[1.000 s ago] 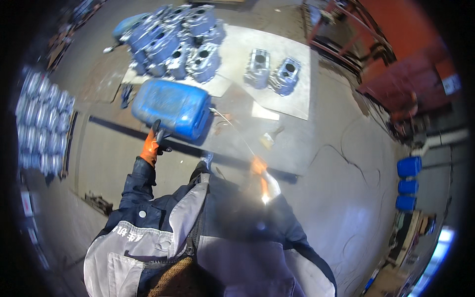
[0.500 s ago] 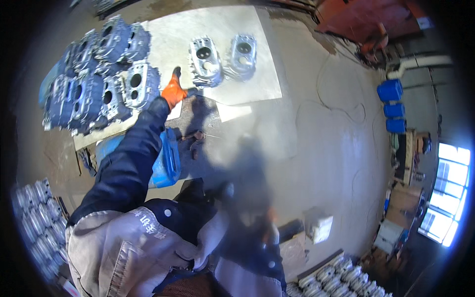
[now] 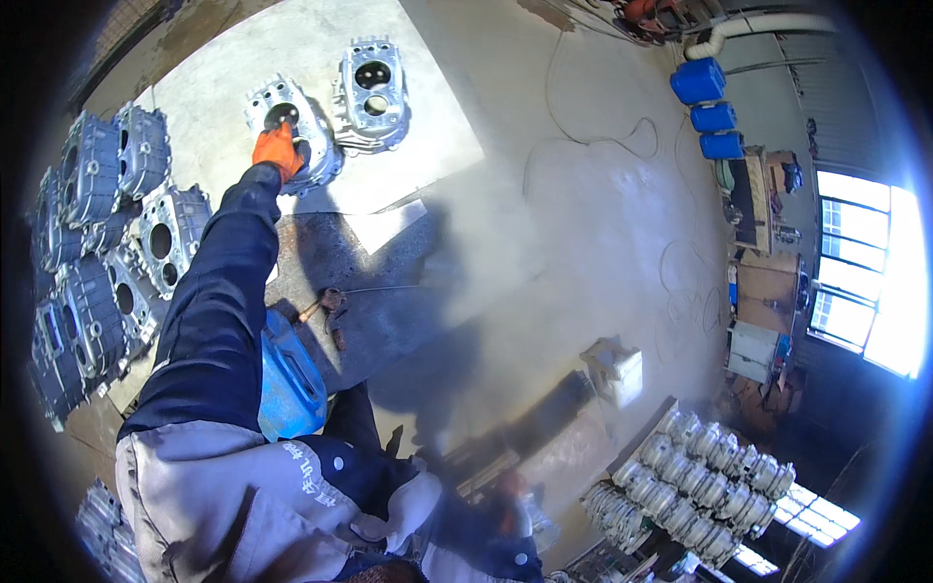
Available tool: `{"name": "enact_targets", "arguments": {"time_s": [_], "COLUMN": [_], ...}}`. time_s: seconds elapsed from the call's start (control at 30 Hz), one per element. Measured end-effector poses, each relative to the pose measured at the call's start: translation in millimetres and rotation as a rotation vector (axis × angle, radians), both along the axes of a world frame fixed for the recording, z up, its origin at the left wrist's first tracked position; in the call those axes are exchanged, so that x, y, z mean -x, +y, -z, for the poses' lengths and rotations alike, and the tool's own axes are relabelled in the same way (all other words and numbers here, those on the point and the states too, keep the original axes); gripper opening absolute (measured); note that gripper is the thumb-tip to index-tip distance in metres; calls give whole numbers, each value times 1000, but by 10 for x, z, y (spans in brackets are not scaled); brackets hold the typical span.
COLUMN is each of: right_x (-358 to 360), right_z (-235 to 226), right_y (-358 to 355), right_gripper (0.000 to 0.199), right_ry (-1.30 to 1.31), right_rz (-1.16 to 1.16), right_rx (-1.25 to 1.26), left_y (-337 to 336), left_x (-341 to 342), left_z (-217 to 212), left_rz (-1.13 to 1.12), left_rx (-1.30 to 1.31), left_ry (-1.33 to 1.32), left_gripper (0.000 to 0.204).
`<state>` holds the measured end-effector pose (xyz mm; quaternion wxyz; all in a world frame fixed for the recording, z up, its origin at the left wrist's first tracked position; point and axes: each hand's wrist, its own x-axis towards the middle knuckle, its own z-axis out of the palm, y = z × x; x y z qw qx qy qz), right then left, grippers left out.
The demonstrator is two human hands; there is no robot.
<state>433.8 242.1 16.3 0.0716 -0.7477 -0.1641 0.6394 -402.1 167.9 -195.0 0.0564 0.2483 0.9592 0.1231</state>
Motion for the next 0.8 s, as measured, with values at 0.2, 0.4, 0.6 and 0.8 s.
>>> {"name": "enact_targets", "arguments": {"time_s": [0.2,0.4,0.6,0.8], "right_x": [227,516,1084,2386], "right_z": [-43,22,198,197], "right_y": [21,231,533,723], "right_gripper": [61,62,63,64], "right_ry": [12,100,224,476], "right_rz": [-31,-116,-365,-1016], "right_rx": [-13,-70,-101,-377], "left_y": [-138,-694,-1452,-2081], "left_x": [-56,-130,-506,-1668], "left_z": [327,856,-109,-1819], "left_rz": [-37,535,48,116], "left_rx": [99,185,-157,-189], "left_ry": [-220,-182,-327,-533], "left_gripper": [46,29,38,47]}}
